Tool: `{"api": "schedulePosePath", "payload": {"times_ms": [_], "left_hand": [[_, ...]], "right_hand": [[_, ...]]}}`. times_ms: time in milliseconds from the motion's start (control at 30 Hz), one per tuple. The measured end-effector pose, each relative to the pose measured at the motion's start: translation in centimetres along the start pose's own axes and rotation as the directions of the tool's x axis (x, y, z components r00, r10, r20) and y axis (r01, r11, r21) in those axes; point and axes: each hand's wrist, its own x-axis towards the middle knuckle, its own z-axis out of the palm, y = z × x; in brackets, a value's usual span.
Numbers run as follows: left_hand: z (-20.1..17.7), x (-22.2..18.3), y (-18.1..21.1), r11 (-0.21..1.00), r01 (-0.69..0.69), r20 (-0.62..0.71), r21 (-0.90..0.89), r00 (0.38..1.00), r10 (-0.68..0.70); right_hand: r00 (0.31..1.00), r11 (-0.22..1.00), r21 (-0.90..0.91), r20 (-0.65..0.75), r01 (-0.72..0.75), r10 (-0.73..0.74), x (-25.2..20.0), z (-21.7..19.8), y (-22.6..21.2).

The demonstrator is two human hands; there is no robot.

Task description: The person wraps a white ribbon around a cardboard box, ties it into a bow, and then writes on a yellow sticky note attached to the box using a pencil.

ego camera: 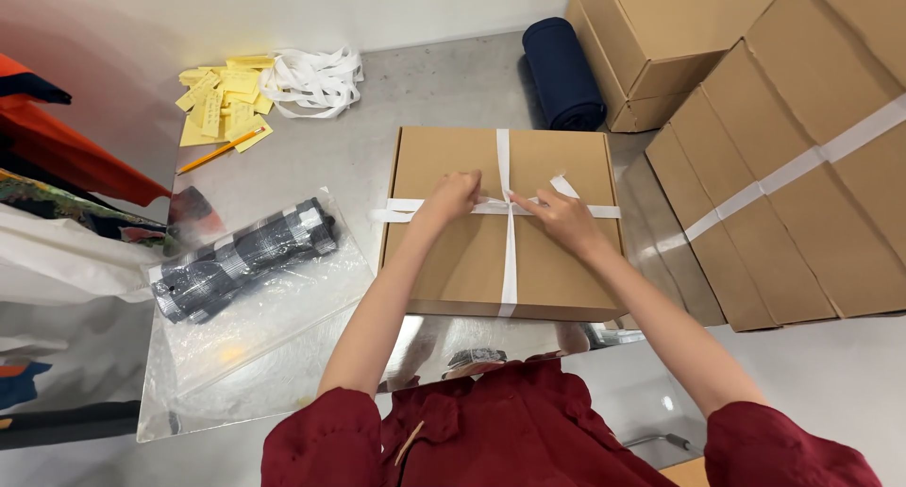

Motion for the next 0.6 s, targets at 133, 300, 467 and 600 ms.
{"api": "schedulePosePath", "payload": {"times_ms": [133, 300, 467, 600], "left_hand": [[1.8, 1.3, -1.9, 0.997, 0.045, 0.088, -0.070, 0.995, -0.039], [0.8, 0.5, -0.5, 0.985, 0.147, 0.193, -0.096, 0.973, -0.126], [-1.6, -1.0, 2.4, 0.841, 0.378, 0.405, -0.386, 0.889, -0.214], [-1.3, -1.0, 1.1, 0.302, 0.616, 0.637, -0.728, 0.770, -0.034]], "right_hand": [[0.999, 0.997, -0.072, 0.025, 0.040, -0.038, -0.3, 0.0, -0.5], [0.992, 0.999, 0.032, 0.120, 0.018, -0.022, 0.1, -0.6, -0.6], [0.990, 0.998, 0.039, 0.131, 0.054, -0.059, -0.1, 0.1, -0.2], [0.993, 0.995, 0.077, 0.092, 0.062, -0.069, -0.4, 0.8, 0.0]]}}
